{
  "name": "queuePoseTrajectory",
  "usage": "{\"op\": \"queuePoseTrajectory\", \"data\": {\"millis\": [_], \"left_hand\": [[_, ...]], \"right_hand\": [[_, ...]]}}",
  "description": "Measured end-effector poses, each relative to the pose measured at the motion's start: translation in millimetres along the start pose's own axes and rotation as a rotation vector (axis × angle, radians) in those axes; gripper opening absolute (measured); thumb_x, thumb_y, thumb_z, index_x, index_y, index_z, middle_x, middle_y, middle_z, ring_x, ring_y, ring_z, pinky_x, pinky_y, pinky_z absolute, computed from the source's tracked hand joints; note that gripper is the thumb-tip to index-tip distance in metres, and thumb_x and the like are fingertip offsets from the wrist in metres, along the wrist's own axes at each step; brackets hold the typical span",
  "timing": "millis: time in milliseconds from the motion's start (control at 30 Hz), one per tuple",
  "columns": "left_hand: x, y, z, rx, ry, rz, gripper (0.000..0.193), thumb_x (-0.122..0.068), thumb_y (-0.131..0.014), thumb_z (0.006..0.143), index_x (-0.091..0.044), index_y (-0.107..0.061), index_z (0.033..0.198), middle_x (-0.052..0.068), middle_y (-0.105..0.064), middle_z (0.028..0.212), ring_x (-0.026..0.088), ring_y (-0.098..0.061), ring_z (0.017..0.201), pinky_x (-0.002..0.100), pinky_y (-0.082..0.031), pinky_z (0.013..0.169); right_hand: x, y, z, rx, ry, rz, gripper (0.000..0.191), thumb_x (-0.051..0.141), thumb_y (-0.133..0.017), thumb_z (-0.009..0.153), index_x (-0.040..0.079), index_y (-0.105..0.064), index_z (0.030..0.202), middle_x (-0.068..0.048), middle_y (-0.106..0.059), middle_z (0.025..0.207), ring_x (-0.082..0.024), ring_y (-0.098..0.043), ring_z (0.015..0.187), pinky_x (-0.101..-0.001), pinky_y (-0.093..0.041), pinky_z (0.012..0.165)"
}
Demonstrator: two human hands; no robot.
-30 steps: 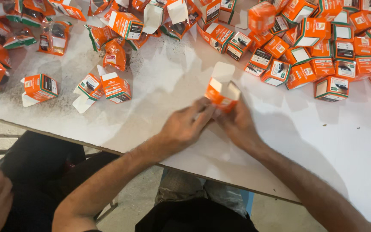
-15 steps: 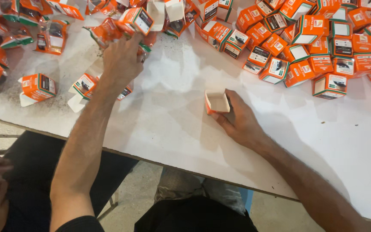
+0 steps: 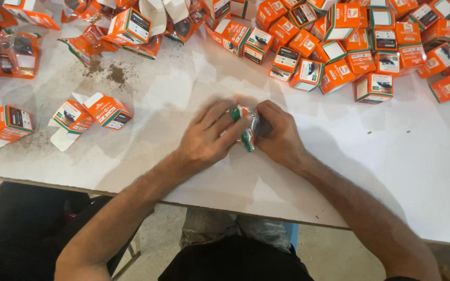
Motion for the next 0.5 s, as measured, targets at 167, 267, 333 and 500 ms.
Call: {"op": "queuePoseTrajectory", "data": {"millis": [167, 267, 333, 500], "left_hand": [[9, -5, 5, 0.080, 0.246, -0.086, 0.034, -0.016, -0.083, 0.082, -0.007, -0.072, 0.113, 0.025, -0.050, 0.137, 0.050, -0.031, 0.144, 0.067, -0.027, 0.119], [12, -15, 10, 0.124, 0.368, -0.075, 0.018, -0.011, -0.081, 0.084, -0.008, -0.074, 0.100, 0.036, -0.034, 0.151, 0.056, -0.019, 0.148, 0.070, -0.018, 0.117], [16, -22, 12, 0.135, 0.430, -0.078, 0.012, -0.010, -0.080, 0.085, -0.008, -0.074, 0.096, 0.038, -0.030, 0.156, 0.057, -0.016, 0.148, 0.069, -0.019, 0.116], [25, -23, 2, -0.201, 0.583, -0.338, 0.031, -0.009, -0.071, 0.088, 0.005, -0.061, 0.114, 0.031, -0.040, 0.144, 0.046, -0.043, 0.139, 0.048, -0.048, 0.108]], "right_hand": [[4, -2, 0, 0.001, 0.017, -0.029, 0.063, 0.012, -0.094, 0.066, -0.003, -0.062, 0.118, -0.016, -0.065, 0.111, -0.036, -0.066, 0.100, -0.0426, -0.055, 0.084], [7, 0, -1, 0.004, -0.002, -0.058, 0.065, 0.014, -0.095, 0.068, -0.004, -0.061, 0.120, -0.017, -0.064, 0.115, -0.036, -0.066, 0.103, -0.0432, -0.054, 0.086], [13, 0, -1, -0.010, 0.076, -0.072, 0.067, 0.014, -0.093, 0.071, -0.006, -0.059, 0.125, -0.019, -0.063, 0.121, -0.037, -0.065, 0.109, -0.0434, -0.055, 0.090], [11, -1, 1, 0.015, 0.026, -0.101, 0.066, 0.012, -0.093, 0.070, -0.006, -0.059, 0.125, -0.019, -0.065, 0.120, -0.038, -0.065, 0.109, -0.0436, -0.054, 0.090]]}}
Point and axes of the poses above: each hand's wrist, its own z-axis towards the middle knuckle, its own y-axis out of the back of the hand, x = y × z, the point moved 5 cm from there along z, towards the middle knuckle
